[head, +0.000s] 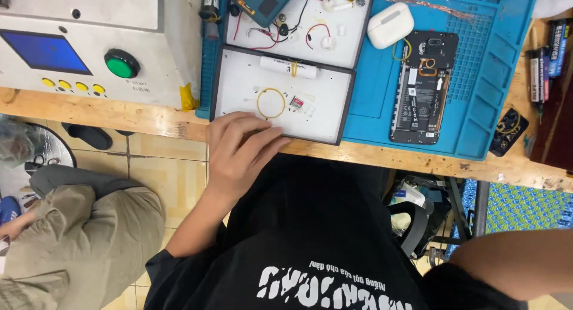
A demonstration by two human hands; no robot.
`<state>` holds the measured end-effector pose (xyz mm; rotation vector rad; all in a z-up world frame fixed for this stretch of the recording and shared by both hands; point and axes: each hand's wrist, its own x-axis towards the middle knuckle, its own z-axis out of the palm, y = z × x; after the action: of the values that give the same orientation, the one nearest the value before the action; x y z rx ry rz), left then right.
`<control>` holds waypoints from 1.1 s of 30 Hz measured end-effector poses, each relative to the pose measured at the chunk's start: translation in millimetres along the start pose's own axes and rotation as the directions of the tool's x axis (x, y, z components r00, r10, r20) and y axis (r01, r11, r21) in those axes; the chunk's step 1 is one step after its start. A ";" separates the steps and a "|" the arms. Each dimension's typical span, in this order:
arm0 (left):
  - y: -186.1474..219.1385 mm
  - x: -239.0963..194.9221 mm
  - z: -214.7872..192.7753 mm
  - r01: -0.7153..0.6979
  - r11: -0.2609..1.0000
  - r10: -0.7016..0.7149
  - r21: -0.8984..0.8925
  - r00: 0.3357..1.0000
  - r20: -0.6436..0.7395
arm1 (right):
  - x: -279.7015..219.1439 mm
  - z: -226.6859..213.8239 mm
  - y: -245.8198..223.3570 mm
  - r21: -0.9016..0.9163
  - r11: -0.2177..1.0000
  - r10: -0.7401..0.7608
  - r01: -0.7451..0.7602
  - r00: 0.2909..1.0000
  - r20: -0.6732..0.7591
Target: The person uses a small hammer to tap a component on the back of a disassembled smartphone. They then use their fingers to press and adjust the same area. The work is performed on a blue tray with various tools and parts nearby.
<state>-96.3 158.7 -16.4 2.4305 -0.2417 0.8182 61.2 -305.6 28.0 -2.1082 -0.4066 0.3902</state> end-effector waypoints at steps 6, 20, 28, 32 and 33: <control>-0.1 -2.3 8.6 0.011 0.999 -0.012 -0.048 1.000 -0.022 | 60.5 144.8 -160.6 0.609 0.789 0.034 -0.086 0.995 0.096; -24.1 -24.2 13.5 0.005 0.999 0.002 0.034 0.981 -0.195 | 72.8 204.3 -138.8 0.292 0.926 -0.202 0.242 0.966 -0.158; -25.1 -22.3 10.9 0.011 0.999 -0.003 0.044 0.984 -0.180 | 88.3 227.6 -146.1 0.300 0.886 -0.334 0.355 0.935 -0.120; -24.6 -23.4 10.6 0.025 0.999 -0.018 0.034 0.984 -0.180 | 89.1 234.4 -145.3 0.302 0.890 -0.330 0.342 0.939 -0.093; -24.2 -23.3 10.2 0.027 0.999 -0.020 0.036 0.984 -0.179 | 89.2 236.1 -146.3 0.304 0.889 -0.330 0.342 0.940 -0.091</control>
<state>-101.7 172.9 -48.2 2.3721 -0.1301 1.0324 20.7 -16.8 17.1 -1.6896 -0.6337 0.1960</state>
